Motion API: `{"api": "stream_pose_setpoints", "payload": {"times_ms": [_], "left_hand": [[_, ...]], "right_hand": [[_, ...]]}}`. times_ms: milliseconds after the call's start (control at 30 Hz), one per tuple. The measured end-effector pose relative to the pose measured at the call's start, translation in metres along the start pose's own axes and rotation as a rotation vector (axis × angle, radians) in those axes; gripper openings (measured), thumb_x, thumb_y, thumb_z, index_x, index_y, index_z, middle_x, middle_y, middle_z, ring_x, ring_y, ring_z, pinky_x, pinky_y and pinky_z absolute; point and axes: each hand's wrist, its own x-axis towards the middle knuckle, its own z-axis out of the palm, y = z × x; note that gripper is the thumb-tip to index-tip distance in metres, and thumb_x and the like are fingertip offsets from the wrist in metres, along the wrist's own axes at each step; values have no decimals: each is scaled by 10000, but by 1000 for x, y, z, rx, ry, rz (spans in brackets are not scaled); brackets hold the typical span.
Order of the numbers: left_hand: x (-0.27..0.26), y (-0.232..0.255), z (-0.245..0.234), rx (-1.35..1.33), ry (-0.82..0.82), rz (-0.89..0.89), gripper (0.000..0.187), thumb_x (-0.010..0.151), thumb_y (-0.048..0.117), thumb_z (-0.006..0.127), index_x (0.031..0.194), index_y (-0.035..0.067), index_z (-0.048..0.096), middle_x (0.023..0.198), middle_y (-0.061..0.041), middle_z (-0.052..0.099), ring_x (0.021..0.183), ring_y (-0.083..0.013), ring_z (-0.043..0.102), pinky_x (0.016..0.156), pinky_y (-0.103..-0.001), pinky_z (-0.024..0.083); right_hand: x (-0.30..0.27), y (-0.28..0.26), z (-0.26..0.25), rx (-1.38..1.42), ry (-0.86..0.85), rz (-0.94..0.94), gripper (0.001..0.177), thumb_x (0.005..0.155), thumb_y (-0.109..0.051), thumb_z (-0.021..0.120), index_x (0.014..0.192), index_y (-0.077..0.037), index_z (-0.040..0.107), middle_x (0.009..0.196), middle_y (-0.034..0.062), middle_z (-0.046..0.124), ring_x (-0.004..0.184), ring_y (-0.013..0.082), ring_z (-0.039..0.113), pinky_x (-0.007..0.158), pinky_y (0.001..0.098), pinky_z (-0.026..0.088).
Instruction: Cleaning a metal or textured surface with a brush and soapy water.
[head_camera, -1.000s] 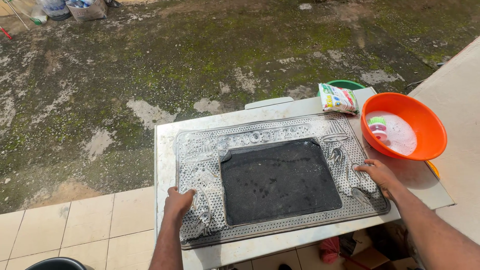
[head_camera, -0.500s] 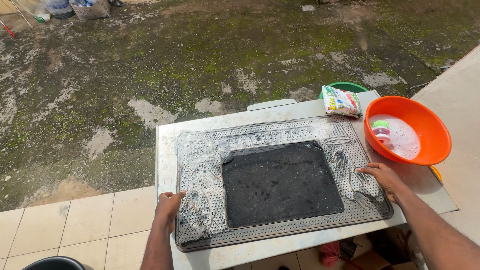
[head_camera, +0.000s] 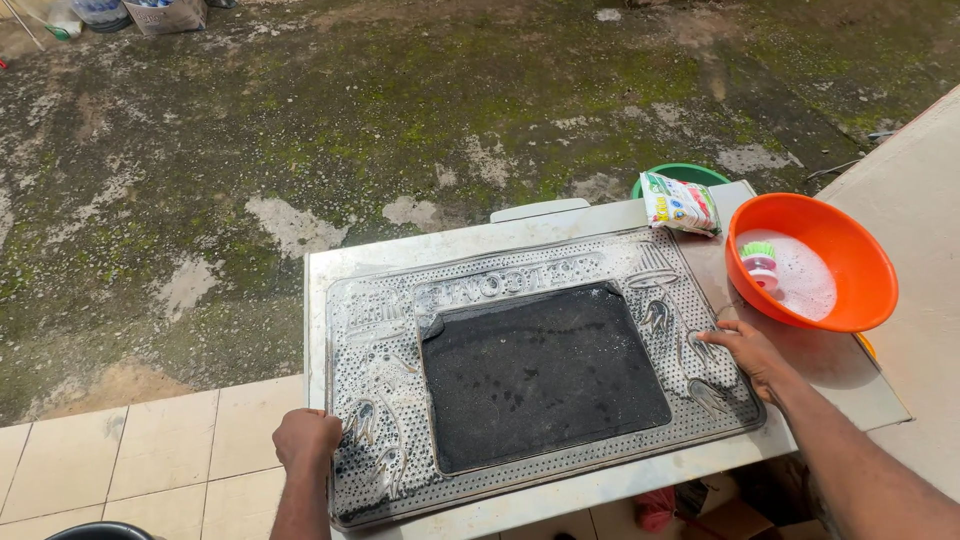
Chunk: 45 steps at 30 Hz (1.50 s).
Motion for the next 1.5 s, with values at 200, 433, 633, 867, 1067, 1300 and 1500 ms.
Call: {"api": "stream_pose_setpoints", "payload": {"times_ms": [200,433,633,867,1067,1300,1500], "left_hand": [[31,-30,-4,-52,72,11,231,812,73,744,1021,113,832,1013,-165,772,930,-289,743,872,-412,583],[32,-35,-28,-142,20,20,199,791,65,755,975,54,830,968,-192,800,875,-289,761,840,-402,596],[30,-34,-33,-170,9,45,285,768,17,734,1028,62,841,972,-192,791,864,-276,745,835,-396,585],[20,-23,-44,-140,-83,10,292,847,136,713,1103,44,819,989,-198,794,849,-279,754,785,-411,593],[25,-27,-42,-155,-83,34,398,859,170,677,1232,58,761,1073,-186,791,878,-271,768,821,-395,598],[30,-28,-29,-233,-40,113,517,833,213,683,1335,89,694,1141,-118,777,1050,-270,728,945,-379,550],[6,-14,-30,-294,-58,57,553,795,136,684,1346,108,721,1071,-168,820,985,-315,780,892,-421,589]], "right_hand": [[23,2,30,-13,-1,-48,815,761,-255,812,1462,-12,475,1139,225,713,910,276,737,727,423,608],[18,-13,62,-52,-2,-43,797,763,-255,802,1454,-49,462,1127,227,686,874,288,714,698,464,599],[24,-12,64,-48,-1,-47,797,749,-256,803,1448,-79,463,1135,225,684,885,286,718,701,451,602],[76,23,52,-386,110,-170,788,781,-331,828,1455,-55,526,1264,250,641,1147,324,638,951,457,502],[67,20,64,-539,205,-177,748,803,-315,792,1456,-47,546,1308,279,679,1203,346,646,1015,461,491],[60,15,67,-627,278,-191,741,795,-333,786,1454,-78,563,1313,245,677,1198,353,654,1001,438,502],[53,8,70,-624,286,-125,761,787,-346,801,1457,-72,570,1296,249,709,1176,347,677,996,440,519]]}}
